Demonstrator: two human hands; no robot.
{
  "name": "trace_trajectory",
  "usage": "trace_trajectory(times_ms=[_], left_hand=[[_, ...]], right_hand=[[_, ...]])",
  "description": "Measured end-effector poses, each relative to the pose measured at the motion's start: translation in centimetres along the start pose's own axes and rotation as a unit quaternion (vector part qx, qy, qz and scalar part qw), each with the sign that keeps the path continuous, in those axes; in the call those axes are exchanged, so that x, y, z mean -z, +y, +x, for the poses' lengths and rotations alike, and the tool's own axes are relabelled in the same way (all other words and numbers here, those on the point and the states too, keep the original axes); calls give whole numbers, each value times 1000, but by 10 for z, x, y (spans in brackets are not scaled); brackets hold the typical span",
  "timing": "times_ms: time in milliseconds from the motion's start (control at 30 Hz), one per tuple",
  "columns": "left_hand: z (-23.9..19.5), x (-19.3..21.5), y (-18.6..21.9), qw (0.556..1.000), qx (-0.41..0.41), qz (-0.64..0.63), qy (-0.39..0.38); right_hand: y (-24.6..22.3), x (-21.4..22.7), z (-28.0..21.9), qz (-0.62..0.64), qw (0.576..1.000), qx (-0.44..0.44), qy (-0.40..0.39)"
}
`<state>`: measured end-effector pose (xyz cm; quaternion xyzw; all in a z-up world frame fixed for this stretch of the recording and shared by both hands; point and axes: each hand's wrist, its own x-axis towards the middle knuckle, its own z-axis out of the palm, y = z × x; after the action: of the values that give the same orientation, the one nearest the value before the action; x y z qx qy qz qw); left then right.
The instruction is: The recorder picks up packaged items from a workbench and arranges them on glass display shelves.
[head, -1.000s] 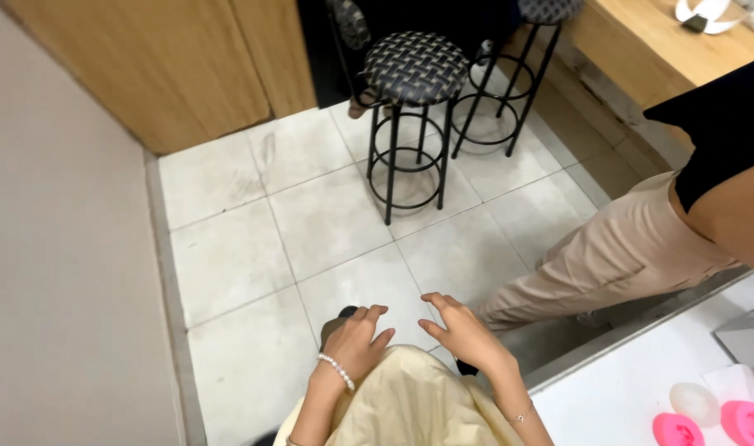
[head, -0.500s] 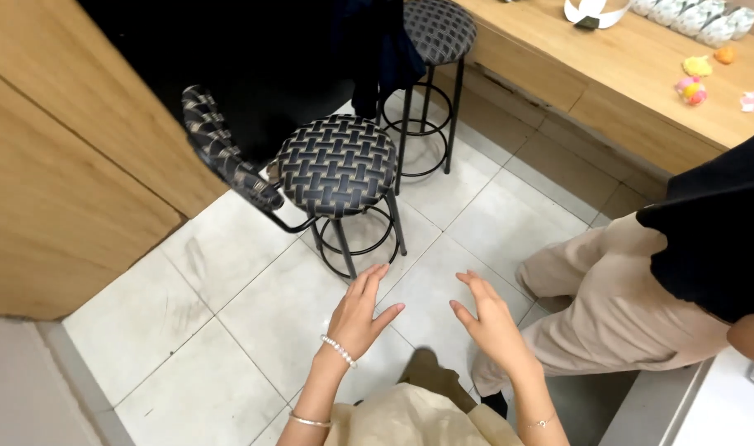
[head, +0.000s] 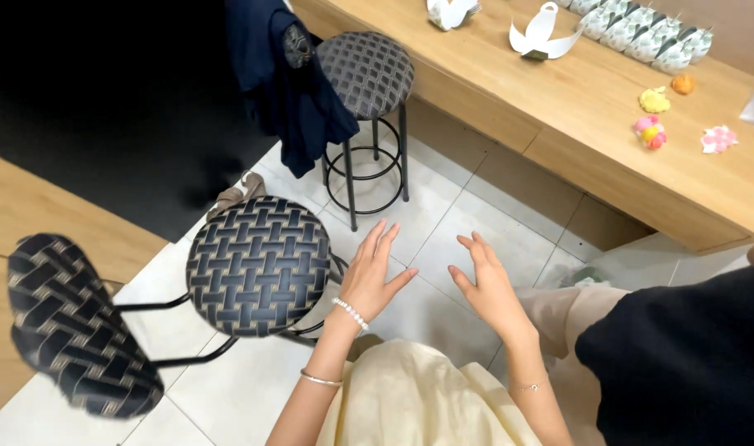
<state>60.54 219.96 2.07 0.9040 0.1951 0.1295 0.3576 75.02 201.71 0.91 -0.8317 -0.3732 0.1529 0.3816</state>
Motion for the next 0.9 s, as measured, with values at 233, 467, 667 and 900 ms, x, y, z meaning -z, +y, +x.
trace_trajectory(times_ms=[233, 467, 667, 900], left_hand=[[139, -29, -10, 998, -44, 6, -47], [288, -62, -22, 990, -118, 47, -66], [435, -71, -11, 987, -121, 49, -94], [545, -110, 4, 976, -156, 100, -111]], right_hand=[[59, 26, 91, 11, 997, -50, 57], [97, 55, 187, -1, 988, -96, 120], [132, 99, 290, 24, 969, -187, 162], [196, 136, 359, -15, 962, -154, 223]])
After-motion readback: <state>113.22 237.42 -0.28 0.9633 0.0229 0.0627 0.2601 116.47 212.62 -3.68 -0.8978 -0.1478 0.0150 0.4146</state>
